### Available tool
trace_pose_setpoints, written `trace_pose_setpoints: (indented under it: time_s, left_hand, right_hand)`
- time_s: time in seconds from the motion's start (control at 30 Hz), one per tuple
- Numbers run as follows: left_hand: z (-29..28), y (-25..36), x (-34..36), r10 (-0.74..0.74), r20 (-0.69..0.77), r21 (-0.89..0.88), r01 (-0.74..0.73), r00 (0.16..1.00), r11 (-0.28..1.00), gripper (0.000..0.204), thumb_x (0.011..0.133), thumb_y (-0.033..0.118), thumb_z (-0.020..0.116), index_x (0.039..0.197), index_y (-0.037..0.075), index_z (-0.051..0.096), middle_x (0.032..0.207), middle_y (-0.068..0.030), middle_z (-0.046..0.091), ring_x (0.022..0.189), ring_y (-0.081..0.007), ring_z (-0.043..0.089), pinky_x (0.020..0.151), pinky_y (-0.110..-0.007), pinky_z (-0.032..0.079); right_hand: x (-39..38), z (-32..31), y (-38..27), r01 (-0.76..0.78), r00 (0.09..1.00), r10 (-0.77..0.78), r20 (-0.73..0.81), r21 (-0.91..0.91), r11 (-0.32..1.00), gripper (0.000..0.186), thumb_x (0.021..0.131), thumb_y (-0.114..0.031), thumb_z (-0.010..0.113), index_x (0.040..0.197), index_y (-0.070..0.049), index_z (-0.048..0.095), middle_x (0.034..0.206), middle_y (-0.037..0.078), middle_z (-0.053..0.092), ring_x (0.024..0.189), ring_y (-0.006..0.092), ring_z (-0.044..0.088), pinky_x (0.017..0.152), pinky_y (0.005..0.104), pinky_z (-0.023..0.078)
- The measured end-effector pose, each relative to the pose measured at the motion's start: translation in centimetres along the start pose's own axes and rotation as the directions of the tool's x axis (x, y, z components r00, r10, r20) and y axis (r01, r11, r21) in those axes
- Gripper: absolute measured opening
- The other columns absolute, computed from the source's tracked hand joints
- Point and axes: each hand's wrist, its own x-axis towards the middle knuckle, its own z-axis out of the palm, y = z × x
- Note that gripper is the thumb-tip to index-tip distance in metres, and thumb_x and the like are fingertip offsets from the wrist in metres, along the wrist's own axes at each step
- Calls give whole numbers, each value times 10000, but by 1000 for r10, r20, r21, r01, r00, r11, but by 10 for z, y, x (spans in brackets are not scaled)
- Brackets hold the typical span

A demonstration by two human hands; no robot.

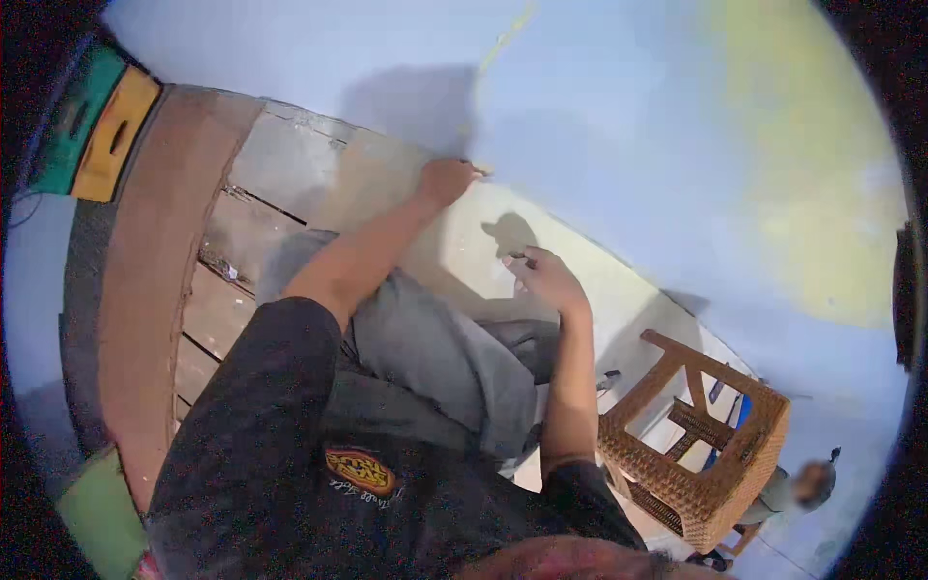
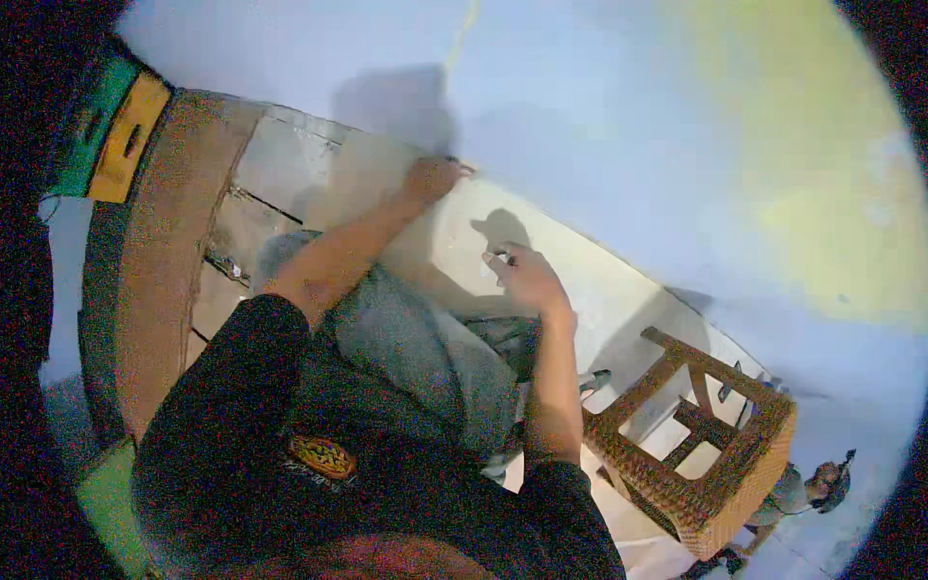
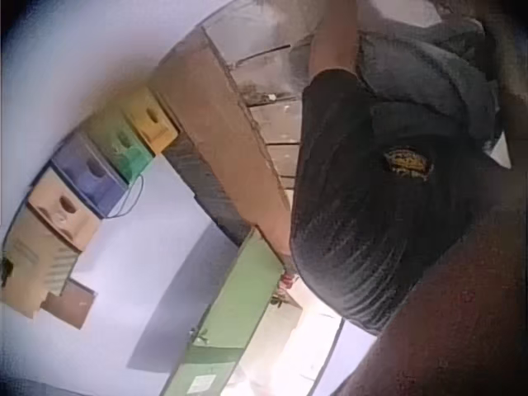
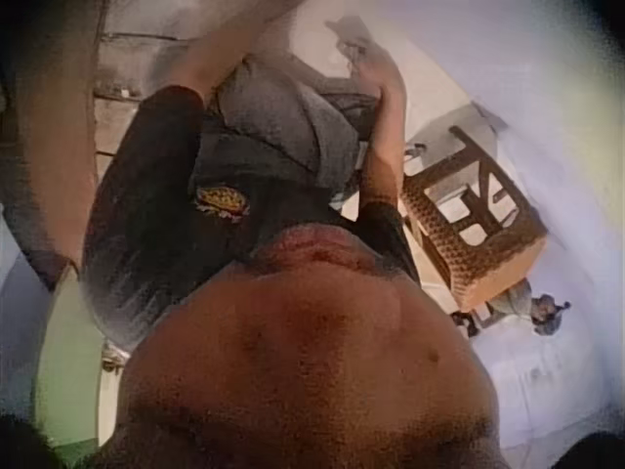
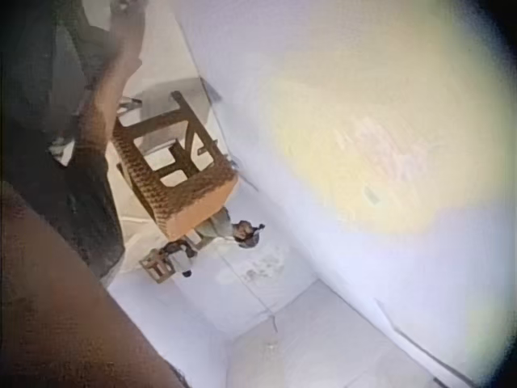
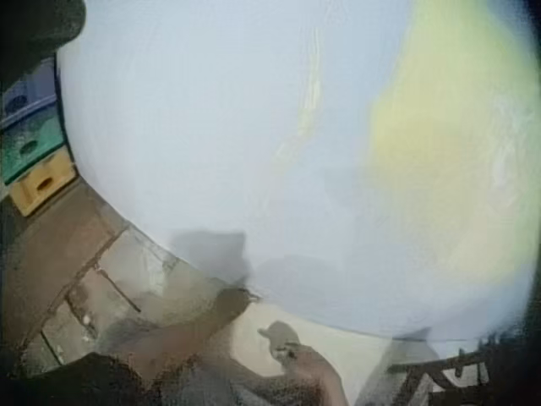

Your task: The person fills a crack in a wall using a putty knife and patching compound.

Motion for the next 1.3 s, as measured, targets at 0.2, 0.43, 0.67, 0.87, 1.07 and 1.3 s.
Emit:
trace_pose_setpoints:
  time_s: [0.2,0.43,0.67,0.87,1.07,1.3]
  left_hand:
    - [-4,8,-3,85,-182,-94,-103,980,990,253,913,267,539,920,92,721,863,-136,723,796,-281,715,682,-464,570]
    - [-2,8,-4,-49,5,-31,49,999,998,347,959,370,523,938,84,718,888,-143,724,800,-301,716,694,-471,570]
    - [5,0,-2,36,-105,-36,-40,994,999,302,967,350,519,961,143,738,906,-128,727,772,-298,714,698,-455,575]
    - [-24,27,6,-26,9,-19,26,1000,999,263,959,309,529,947,156,743,893,-108,734,764,-273,723,689,-436,586]
    - [-1,-8,-4,-102,44,-7,103,994,995,447,961,477,502,922,79,703,890,-182,712,833,-345,708,760,-511,552]
    - [10,-10,-4,-87,30,-85,89,996,992,413,978,454,453,1032,146,723,934,-143,712,842,-350,702,787,-514,550]
  right_hand:
    - [-2,6,7,-11,1000,11,18,10,1000,562,920,-539,594,1184,-50,675,739,169,691,727,276,701,738,407,523]
    - [-7,-2,2,59,998,-58,-32,39,997,565,917,-525,607,1189,-34,671,771,191,694,708,294,695,752,416,528]
    - [-3,-5,-7,66,998,-67,-9,-51,997,541,930,-514,592,1175,-38,674,807,185,701,721,293,695,769,425,527]
    - [-11,-5,-1,-23,999,26,-24,101,995,490,937,-449,637,1121,4,677,703,89,631,641,171,606,652,324,480]
    - [2,2,-9,9,1000,-9,0,30,1000,516,924,-465,659,1136,5,670,692,53,622,647,124,588,611,283,463]
    - [-5,-3,-13,70,998,-70,1,57,996,524,928,-528,578,1139,-64,696,678,134,667,686,267,682,718,411,513]
